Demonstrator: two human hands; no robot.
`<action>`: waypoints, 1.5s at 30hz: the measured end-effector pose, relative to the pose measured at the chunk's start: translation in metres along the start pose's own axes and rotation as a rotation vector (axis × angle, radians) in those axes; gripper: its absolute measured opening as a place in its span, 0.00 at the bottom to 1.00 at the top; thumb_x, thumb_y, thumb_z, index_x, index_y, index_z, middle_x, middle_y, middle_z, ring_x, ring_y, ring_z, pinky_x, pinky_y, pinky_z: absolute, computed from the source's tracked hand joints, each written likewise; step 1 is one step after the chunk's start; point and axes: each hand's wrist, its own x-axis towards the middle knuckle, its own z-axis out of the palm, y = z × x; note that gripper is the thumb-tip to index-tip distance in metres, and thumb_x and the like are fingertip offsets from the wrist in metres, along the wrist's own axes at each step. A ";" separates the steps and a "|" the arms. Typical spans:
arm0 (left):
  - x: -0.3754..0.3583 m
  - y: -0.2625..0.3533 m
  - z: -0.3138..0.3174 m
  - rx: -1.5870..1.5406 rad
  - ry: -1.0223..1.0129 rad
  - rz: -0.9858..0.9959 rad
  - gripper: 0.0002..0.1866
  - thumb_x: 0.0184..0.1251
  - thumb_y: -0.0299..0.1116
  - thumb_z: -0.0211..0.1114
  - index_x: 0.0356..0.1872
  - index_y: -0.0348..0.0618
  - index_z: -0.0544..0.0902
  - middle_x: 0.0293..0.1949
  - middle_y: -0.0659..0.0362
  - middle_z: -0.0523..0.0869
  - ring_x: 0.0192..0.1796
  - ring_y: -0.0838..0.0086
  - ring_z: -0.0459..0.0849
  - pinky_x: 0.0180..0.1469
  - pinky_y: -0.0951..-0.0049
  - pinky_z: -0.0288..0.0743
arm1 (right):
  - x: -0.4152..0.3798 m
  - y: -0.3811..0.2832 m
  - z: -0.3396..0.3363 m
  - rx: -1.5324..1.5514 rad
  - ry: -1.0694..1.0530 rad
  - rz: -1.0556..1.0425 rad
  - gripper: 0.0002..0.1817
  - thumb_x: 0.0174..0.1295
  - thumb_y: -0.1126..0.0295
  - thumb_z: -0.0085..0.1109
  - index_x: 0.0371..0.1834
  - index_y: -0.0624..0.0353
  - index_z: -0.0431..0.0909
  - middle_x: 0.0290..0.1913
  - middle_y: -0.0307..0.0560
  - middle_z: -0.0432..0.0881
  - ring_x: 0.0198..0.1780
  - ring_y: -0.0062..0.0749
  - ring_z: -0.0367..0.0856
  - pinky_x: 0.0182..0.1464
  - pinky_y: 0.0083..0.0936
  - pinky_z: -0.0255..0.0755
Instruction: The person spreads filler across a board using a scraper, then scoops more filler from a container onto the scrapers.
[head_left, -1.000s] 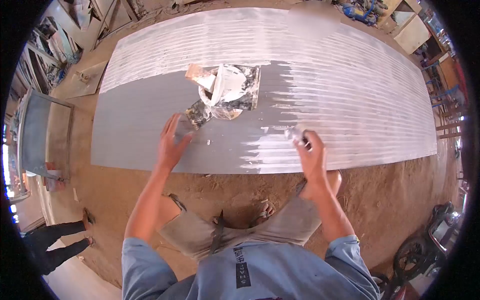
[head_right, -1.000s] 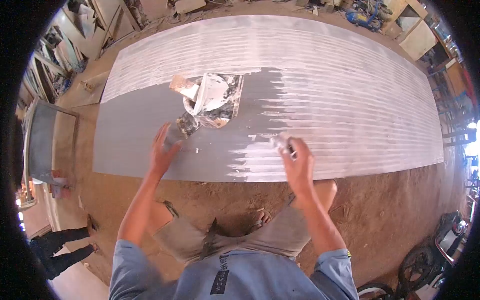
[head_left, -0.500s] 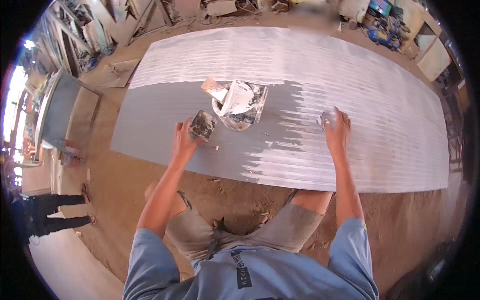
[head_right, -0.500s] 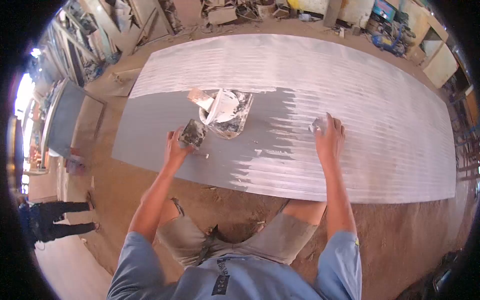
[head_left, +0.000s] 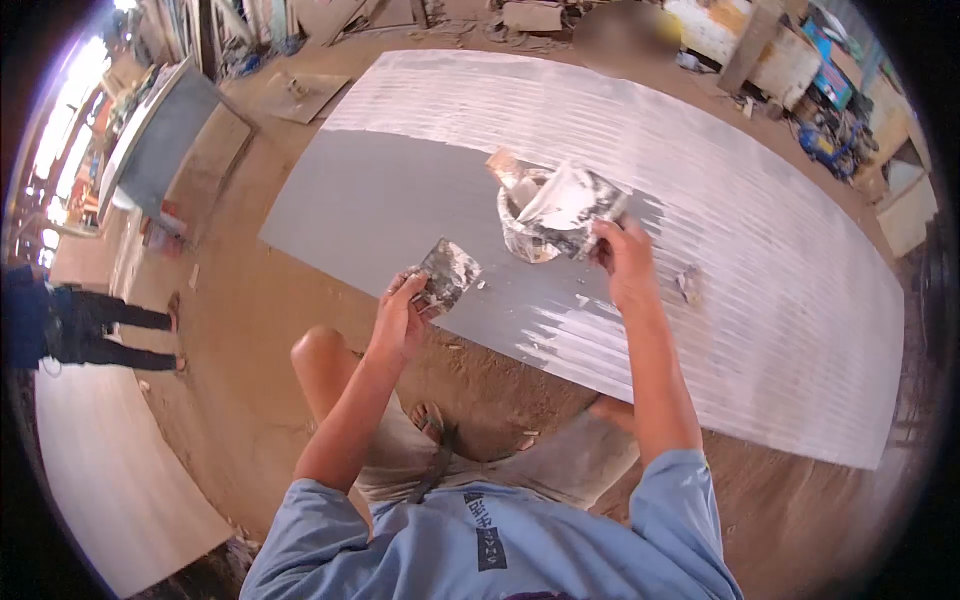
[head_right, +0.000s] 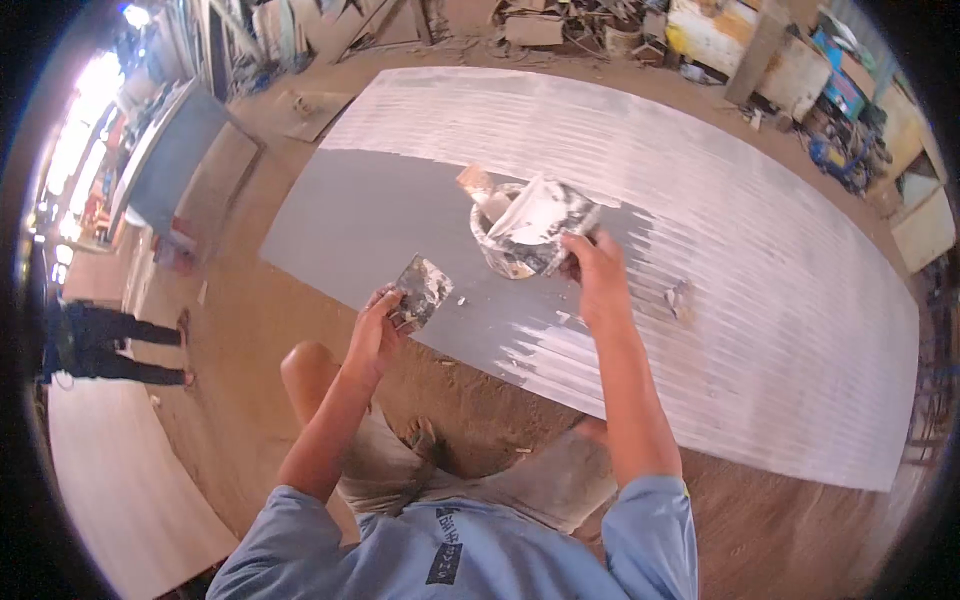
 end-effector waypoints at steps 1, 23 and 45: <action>-0.007 0.004 0.004 -0.062 -0.047 -0.060 0.11 0.73 0.33 0.61 0.52 0.44 0.76 0.44 0.61 0.84 0.43 0.73 0.87 0.43 0.68 0.84 | -0.010 -0.010 0.006 -0.017 -0.014 0.002 0.10 0.64 0.70 0.60 0.45 0.63 0.77 0.34 0.41 0.80 0.30 0.24 0.76 0.32 0.21 0.69; 0.006 0.077 0.103 -0.314 -0.476 -0.052 0.23 0.72 0.29 0.63 0.65 0.43 0.69 0.48 0.59 0.85 0.45 0.73 0.89 0.46 0.62 0.90 | -0.067 -0.046 0.064 -0.981 -0.146 -1.039 0.34 0.42 0.90 0.49 0.57 0.58 0.81 0.63 0.51 0.81 0.67 0.50 0.76 0.70 0.42 0.70; 0.007 0.054 0.139 -0.338 -0.501 -0.036 0.24 0.70 0.30 0.65 0.64 0.36 0.72 0.47 0.54 0.87 0.45 0.73 0.89 0.44 0.69 0.89 | -0.048 -0.041 0.037 -1.073 0.159 -0.772 0.26 0.57 0.86 0.53 0.59 0.57 0.81 0.58 0.54 0.83 0.59 0.50 0.83 0.60 0.37 0.77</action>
